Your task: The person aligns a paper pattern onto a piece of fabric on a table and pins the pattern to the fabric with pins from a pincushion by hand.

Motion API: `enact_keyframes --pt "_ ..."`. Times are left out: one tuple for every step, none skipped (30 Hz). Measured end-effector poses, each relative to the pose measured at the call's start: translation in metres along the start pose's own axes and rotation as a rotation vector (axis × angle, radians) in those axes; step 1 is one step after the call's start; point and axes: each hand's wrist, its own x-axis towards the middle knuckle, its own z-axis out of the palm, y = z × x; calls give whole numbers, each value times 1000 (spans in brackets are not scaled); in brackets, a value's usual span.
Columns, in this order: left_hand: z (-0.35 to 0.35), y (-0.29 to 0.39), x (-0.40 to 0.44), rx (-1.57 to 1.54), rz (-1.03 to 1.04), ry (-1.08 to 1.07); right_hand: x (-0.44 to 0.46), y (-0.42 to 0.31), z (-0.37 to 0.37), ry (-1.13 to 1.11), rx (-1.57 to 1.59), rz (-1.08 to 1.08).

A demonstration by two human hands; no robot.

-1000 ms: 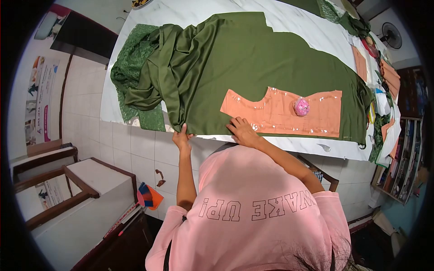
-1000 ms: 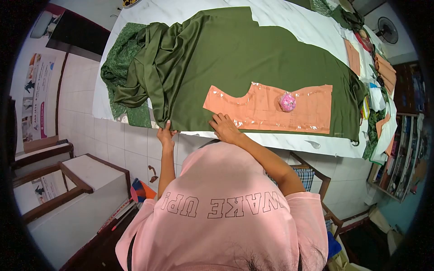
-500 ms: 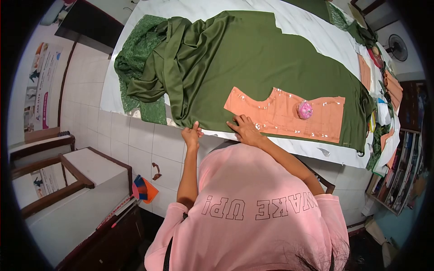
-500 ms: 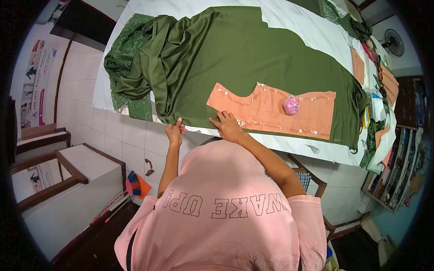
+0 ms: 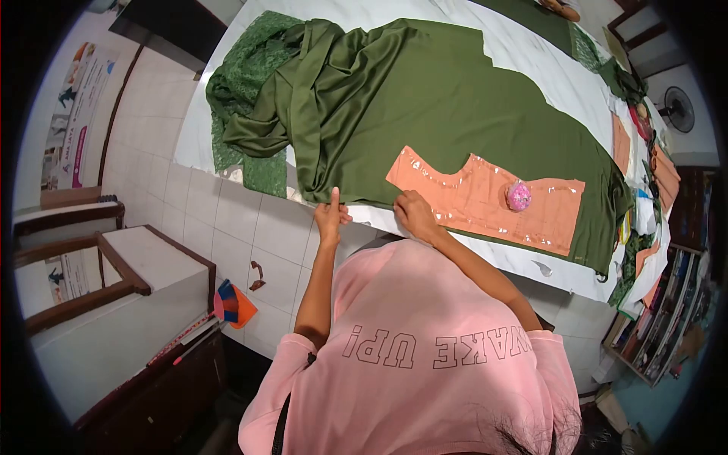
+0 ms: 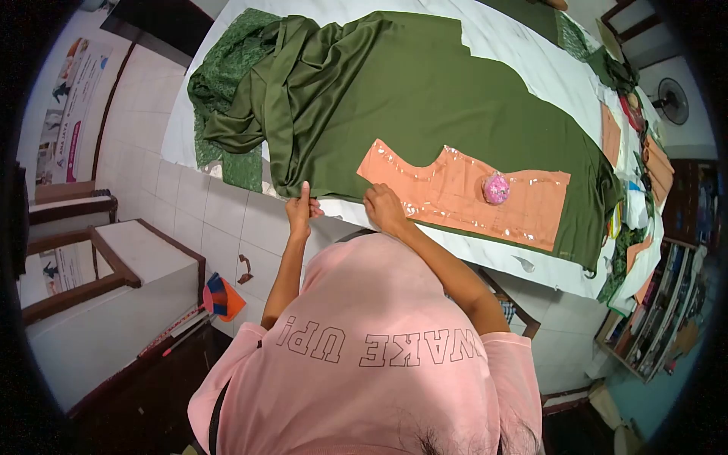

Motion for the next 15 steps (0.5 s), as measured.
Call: enact_keyframes --pt "-1 1 -2 -35 -39 -49 -1 3 1 -9 1 -7" --pt "-1 0 -5 -42 -40 -41 -2 6 2 6 63 66" --pt "1 -1 -8 -45 -36 -61 -3 10 3 22 125 139" --pt "4 -1 -12 -48 -31 -82 -3 11 2 38 186 213" --pt "7 -2 -15 -50 -26 -104 -4 13 2 32 185 208" --pt "9 -6 -15 -55 -25 -99 -5 12 1 38 199 230" --pt "12 -13 -13 -72 -54 -120 -5 12 0 44 212 252" --pt "14 -18 -11 -88 -82 -142 -5 12 -1 52 225 276" --pt "16 -18 -13 -104 -110 -165 -4 10 -1 49 223 272" --pt "17 -18 -14 -106 -109 -164 -3 9 -1 56 212 252" --pt "18 -18 -15 -35 -106 -173 -3 8 -2 64 200 233" --pt "18 -17 -17 36 -101 -183 -2 7 -2 74 188 214" --pt "20 -15 -17 108 -96 -195 -1 6 -4 77 185 213" --pt "20 -7 -20 106 -94 -198 1 0 -9 64 221 275" --pt "19 3 -23 281 -143 -298 3 -6 -14 50 257 336"
